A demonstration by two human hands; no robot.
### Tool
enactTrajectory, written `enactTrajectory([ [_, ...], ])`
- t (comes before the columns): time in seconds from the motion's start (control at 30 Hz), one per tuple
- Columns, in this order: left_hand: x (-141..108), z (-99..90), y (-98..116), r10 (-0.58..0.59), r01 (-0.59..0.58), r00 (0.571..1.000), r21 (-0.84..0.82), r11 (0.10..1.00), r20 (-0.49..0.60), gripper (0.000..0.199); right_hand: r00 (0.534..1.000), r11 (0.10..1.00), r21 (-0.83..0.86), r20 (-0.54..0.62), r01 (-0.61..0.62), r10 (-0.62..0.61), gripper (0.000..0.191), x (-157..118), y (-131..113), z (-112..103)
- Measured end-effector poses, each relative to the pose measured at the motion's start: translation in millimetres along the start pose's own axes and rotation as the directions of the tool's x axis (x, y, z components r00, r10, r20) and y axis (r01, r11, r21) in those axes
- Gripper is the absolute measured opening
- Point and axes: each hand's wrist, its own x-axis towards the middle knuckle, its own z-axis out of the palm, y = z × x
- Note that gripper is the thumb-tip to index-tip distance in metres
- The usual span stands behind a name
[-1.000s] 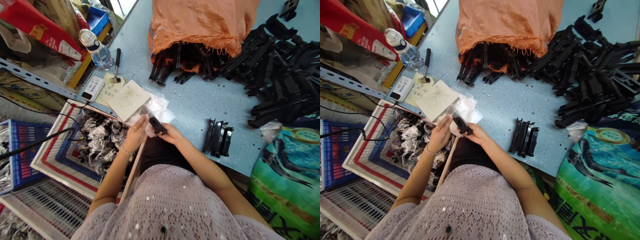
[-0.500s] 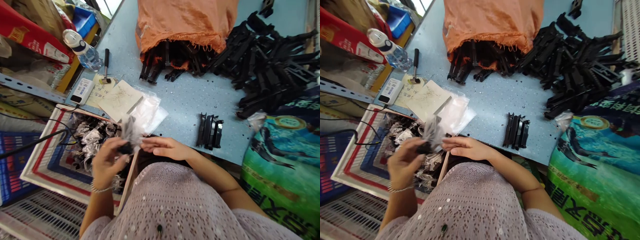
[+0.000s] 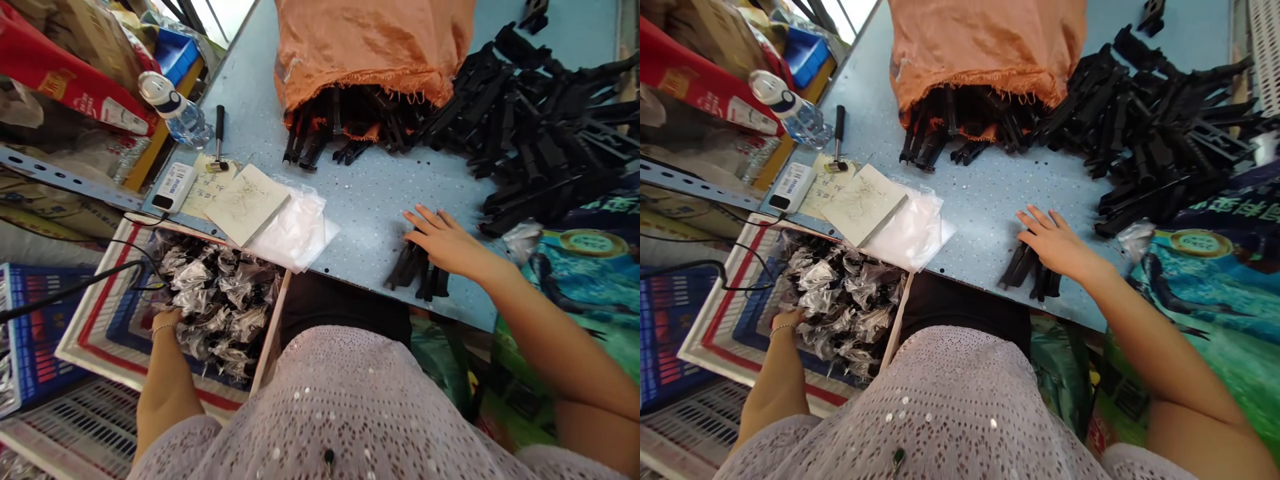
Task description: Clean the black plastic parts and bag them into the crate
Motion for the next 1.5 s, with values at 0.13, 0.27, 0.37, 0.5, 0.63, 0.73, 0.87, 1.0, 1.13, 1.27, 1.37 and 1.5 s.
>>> enactTrajectory([
  [0.13, -8, 33.7, 37, -0.058, 0.056, 0.961, -0.017, 0.998, -0.272, 0.013, 0.963, 0.936, 0.225, 0.089, -0.269, 0.256, 0.051, 6, -21, -4],
  [0.27, -57, 88.0, 136, 0.491, -0.521, 0.845, -0.124, 0.844, -0.212, 0.026, 0.912, 0.597, 0.732, 0.079, -0.328, 0.403, 0.063, 37, -71, 21],
  [0.37, -82, 121.0, 210, 0.730, -0.731, 0.681, -0.112, 0.674, -0.053, 0.021, 0.928, 0.090, 0.988, 0.084, -0.124, 0.364, 0.057, 66, -110, 41],
  [0.5, -61, 130.0, 243, 0.576, -0.534, 0.817, -0.343, 0.773, 0.025, 0.012, 0.951, -0.407, 0.910, 0.189, -0.076, 0.245, 0.044, 85, -137, 39],
  [0.63, -32, 120.2, 234, 0.407, -0.160, 0.885, -0.674, 0.721, 0.225, 0.028, 0.981, -0.583, 0.805, 0.181, -0.109, 0.067, 0.035, 106, -157, 25],
  [0.73, -32, 114.1, 230, 0.449, -0.174, 0.869, -0.724, 0.667, 0.205, 0.023, 0.987, -0.605, 0.781, 0.148, -0.154, -0.060, 0.034, 136, -178, 25],
  [0.87, -40, 100.8, 224, 0.641, -0.567, 0.765, -0.401, 0.719, 0.068, 0.016, 0.967, -0.419, 0.890, 0.238, -0.179, 0.093, 0.027, 158, -193, 38],
  [1.0, -30, 88.9, 215, 0.723, -0.713, 0.690, -0.132, 0.689, 0.045, 0.040, 0.988, -0.214, 0.974, 0.107, -0.082, 0.108, 0.026, 138, -183, 46],
  [1.13, -21, 86.6, 208, 0.742, -0.728, 0.666, -0.150, 0.669, 0.076, 0.057, 0.987, 0.103, 0.983, 0.148, -0.154, 0.060, 0.015, 123, -176, 49],
  [1.27, -49, 89.2, 205, 0.847, -0.846, 0.530, -0.044, 0.532, 0.044, 0.062, 0.960, -0.060, 0.965, 0.261, -0.256, 0.104, 0.018, 131, -183, 54],
  [1.37, -90, 95.6, 206, 0.934, -0.932, 0.357, -0.057, 0.358, 0.030, 0.068, 0.947, -0.500, 0.841, 0.302, -0.208, 0.114, 0.027, 135, -190, 54],
  [1.5, -130, 107.1, 212, 0.974, -0.955, 0.226, -0.198, 0.221, -0.002, 0.077, 0.934, -0.717, 0.691, 0.311, -0.096, 0.175, 0.023, 125, -203, 53],
])
